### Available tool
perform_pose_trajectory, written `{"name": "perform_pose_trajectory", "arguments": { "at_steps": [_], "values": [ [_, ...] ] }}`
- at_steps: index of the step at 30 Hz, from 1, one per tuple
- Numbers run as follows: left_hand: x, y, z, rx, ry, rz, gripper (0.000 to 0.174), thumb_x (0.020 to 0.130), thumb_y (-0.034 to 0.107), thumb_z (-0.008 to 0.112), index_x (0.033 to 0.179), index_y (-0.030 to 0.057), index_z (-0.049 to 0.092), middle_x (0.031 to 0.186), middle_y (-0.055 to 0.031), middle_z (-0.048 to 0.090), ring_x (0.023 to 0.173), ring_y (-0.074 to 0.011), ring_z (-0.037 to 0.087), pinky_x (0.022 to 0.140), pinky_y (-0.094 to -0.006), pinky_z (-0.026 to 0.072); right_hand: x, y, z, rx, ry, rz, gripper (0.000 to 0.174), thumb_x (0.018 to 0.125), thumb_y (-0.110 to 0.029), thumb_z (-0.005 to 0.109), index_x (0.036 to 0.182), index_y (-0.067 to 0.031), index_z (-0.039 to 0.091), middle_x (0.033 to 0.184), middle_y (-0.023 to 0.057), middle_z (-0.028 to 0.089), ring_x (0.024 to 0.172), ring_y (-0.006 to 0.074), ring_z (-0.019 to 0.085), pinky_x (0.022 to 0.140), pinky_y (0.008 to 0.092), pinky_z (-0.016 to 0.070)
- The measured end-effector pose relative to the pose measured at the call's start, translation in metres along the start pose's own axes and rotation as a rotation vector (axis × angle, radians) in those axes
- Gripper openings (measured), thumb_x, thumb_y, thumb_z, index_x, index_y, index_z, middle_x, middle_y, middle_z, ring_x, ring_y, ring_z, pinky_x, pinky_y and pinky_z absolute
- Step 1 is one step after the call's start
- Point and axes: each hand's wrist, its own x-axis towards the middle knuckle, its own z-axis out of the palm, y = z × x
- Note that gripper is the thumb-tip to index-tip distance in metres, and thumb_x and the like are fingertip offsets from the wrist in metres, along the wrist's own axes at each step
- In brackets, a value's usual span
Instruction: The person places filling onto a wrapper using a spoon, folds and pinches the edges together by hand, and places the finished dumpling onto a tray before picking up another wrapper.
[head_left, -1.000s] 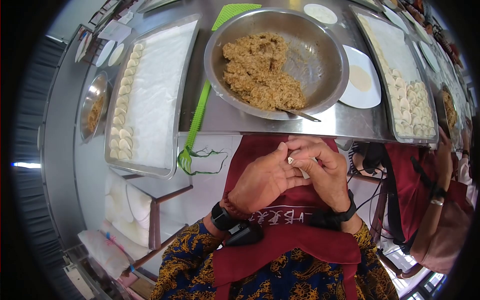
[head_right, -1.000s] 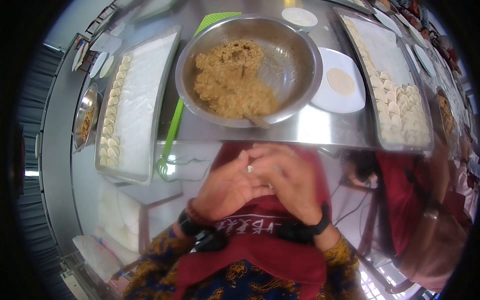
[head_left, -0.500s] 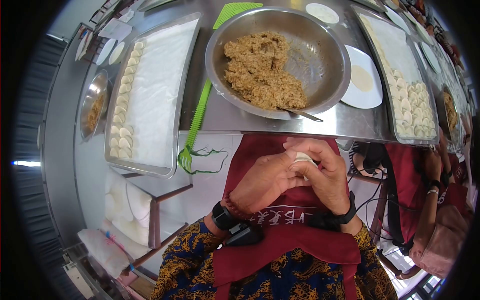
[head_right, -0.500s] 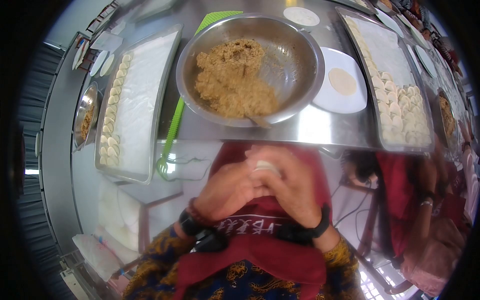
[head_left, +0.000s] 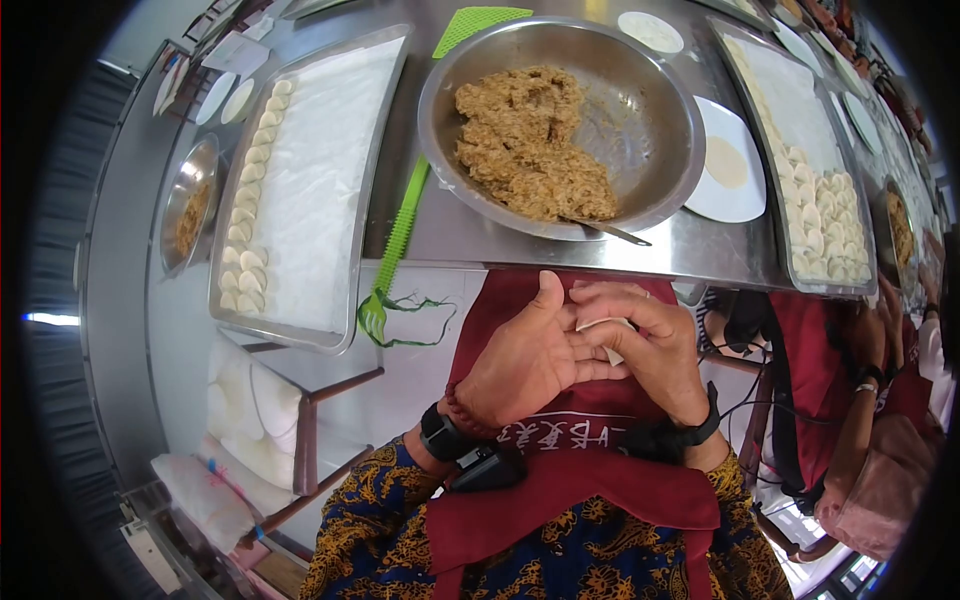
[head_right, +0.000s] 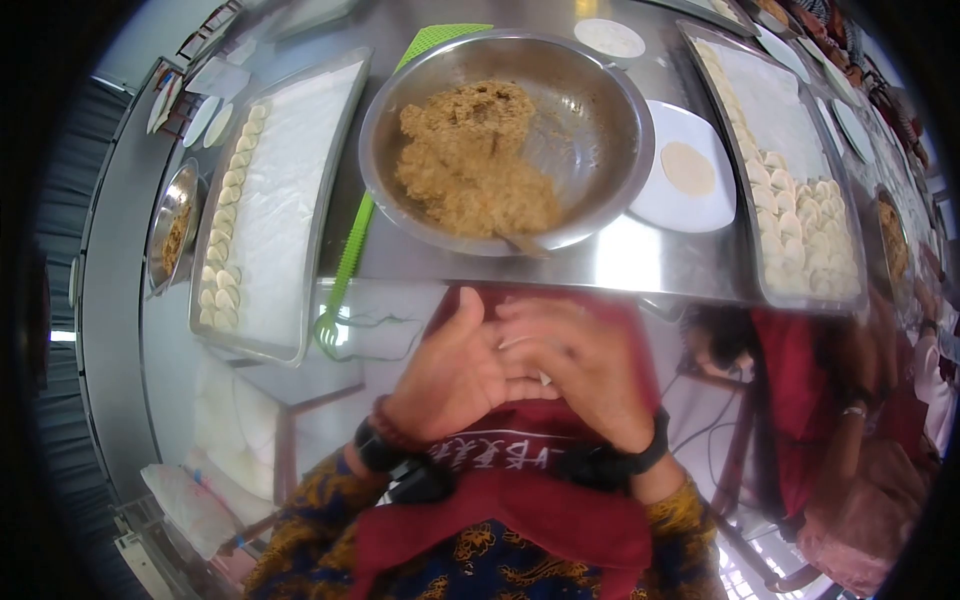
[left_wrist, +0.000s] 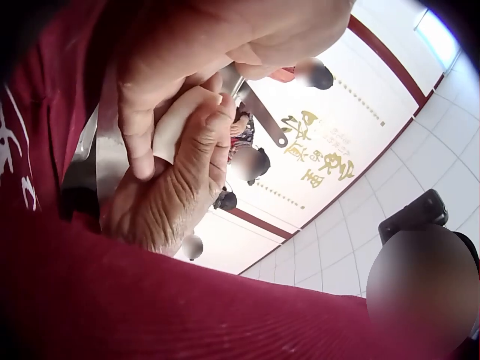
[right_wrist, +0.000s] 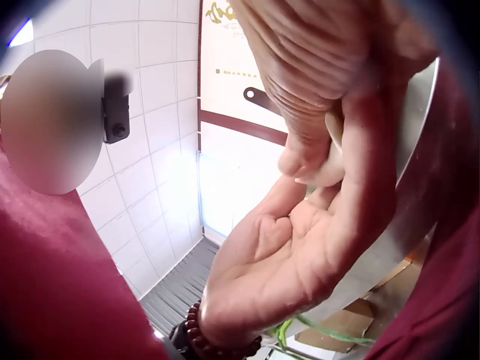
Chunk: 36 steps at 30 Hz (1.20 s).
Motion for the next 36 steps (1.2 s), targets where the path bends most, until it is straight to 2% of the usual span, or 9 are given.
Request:
{"name": "perform_pose_trajectory", "arguments": {
  "at_steps": [2, 4, 7, 17, 26, 28, 32, 34, 36],
  "values": [
    [-0.001, 0.0, 0.001, 0.009, 0.002, 0.005, 0.07, 0.104, 0.059, 0.023, 0.143, 0.0019, 0.038, 0.141, -0.0166, 0.047, 0.13, -0.0305, 0.05, 0.108, -0.0539, 0.0423, 0.003, -0.002, -0.001, -0.022, -0.004, 0.062, 0.011, 0.087, -0.001, 0.065, 0.094, -0.0002, 0.073, 0.116, 0.012, 0.07, 0.111, 0.0248, 0.065, 0.092, 0.0333, 0.0521],
    [-0.002, 0.0, 0.003, 0.019, 0.003, 0.009, 0.07, 0.104, 0.059, 0.023, 0.144, 0.0027, 0.037, 0.141, -0.0165, 0.047, 0.13, -0.0304, 0.05, 0.108, -0.0535, 0.0427, 0.006, 0.001, -0.004, -0.159, -0.087, -0.123, 0.012, 0.088, -0.002, 0.065, 0.097, -0.0019, 0.073, 0.115, 0.0098, 0.071, 0.114, 0.0269, 0.064, 0.095, 0.0363, 0.0506],
    [-0.003, 0.0, 0.004, 0.052, 0.008, 0.034, 0.07, 0.104, 0.059, 0.023, 0.145, 0.0039, 0.037, 0.141, -0.0159, 0.047, 0.13, -0.0295, 0.05, 0.108, -0.052, 0.0438, 0.007, 0.006, -0.003, -0.169, -0.106, -0.188, 0.013, 0.088, -0.003, 0.065, 0.098, -0.0033, 0.073, 0.114, 0.0088, 0.072, 0.118, 0.0286, 0.062, 0.099, 0.0383, 0.0482],
    [-0.004, 0.0, 0.001, 0.051, -0.013, 0.016, 0.072, 0.104, 0.059, 0.021, 0.144, 0.0016, 0.038, 0.142, -0.0161, 0.047, 0.132, -0.0277, 0.049, 0.108, -0.0502, 0.0436, 0.006, -0.001, -0.003, -0.164, -0.097, -0.112, 0.009, 0.087, -0.003, 0.066, 0.094, -0.0035, 0.072, 0.116, 0.009, 0.071, 0.124, 0.0304, 0.059, 0.1, 0.0389, 0.0467],
    [-0.003, 0.001, 0.007, 0.052, -0.014, 0.04, 0.074, 0.104, 0.059, 0.022, 0.145, -0.0002, 0.037, 0.142, -0.0171, 0.046, 0.133, -0.028, 0.048, 0.112, -0.049, 0.0398, 0.005, 0.006, -0.001, -0.199, -0.133, -0.24, 0.02, 0.083, -0.003, 0.07, 0.102, -0.0057, 0.074, 0.121, 0.0098, 0.07, 0.125, 0.0308, 0.059, 0.102, 0.0399, 0.0458],
    [-0.003, 0.001, 0.004, 0.038, -0.017, 0.048, 0.074, 0.104, 0.059, 0.022, 0.145, -0.0011, 0.036, 0.142, -0.0172, 0.046, 0.134, -0.028, 0.047, 0.113, -0.0492, 0.0385, 0.004, -0.008, 0.003, -0.083, -0.023, -0.095, 0.018, 0.083, 0.0, 0.069, 0.1, -0.005, 0.075, 0.121, 0.0107, 0.07, 0.124, 0.0306, 0.059, 0.102, 0.0399, 0.0462],
    [-0.004, 0.003, 0.009, -0.005, -0.032, 0.061, 0.071, 0.106, 0.055, 0.022, 0.143, -0.0032, 0.038, 0.141, -0.0168, 0.047, 0.134, -0.0281, 0.046, 0.115, -0.0495, 0.0364, 0.003, 0.001, -0.002, -0.023, 0.006, -0.046, 0.019, 0.084, 0.002, 0.067, 0.099, -0.004, 0.075, 0.121, 0.0121, 0.07, 0.124, 0.0307, 0.059, 0.103, 0.0399, 0.0457],
    [-0.003, 0.002, 0.012, -0.012, 0.003, 0.081, 0.07, 0.106, 0.054, 0.021, 0.141, -0.0038, 0.04, 0.14, -0.0168, 0.048, 0.134, -0.0282, 0.047, 0.115, -0.0496, 0.0363, 0.002, 0.011, -0.002, -0.011, -0.025, -0.141, 0.018, 0.083, 0.003, 0.067, 0.099, -0.0029, 0.075, 0.122, 0.0137, 0.069, 0.125, 0.0308, 0.059, 0.104, 0.0397, 0.0451],
    [-0.002, 0.0, 0.011, -0.047, -0.017, 0.094, 0.059, 0.109, 0.045, 0.025, 0.138, -0.0032, 0.044, 0.138, -0.0164, 0.05, 0.132, -0.028, 0.048, 0.115, -0.0496, 0.0366, 0.002, 0.01, -0.003, -0.031, -0.032, -0.152, 0.018, 0.083, 0.003, 0.067, 0.099, -0.0028, 0.075, 0.122, 0.0132, 0.069, 0.125, 0.031, 0.059, 0.104, 0.0398, 0.0451]
  ]
}}
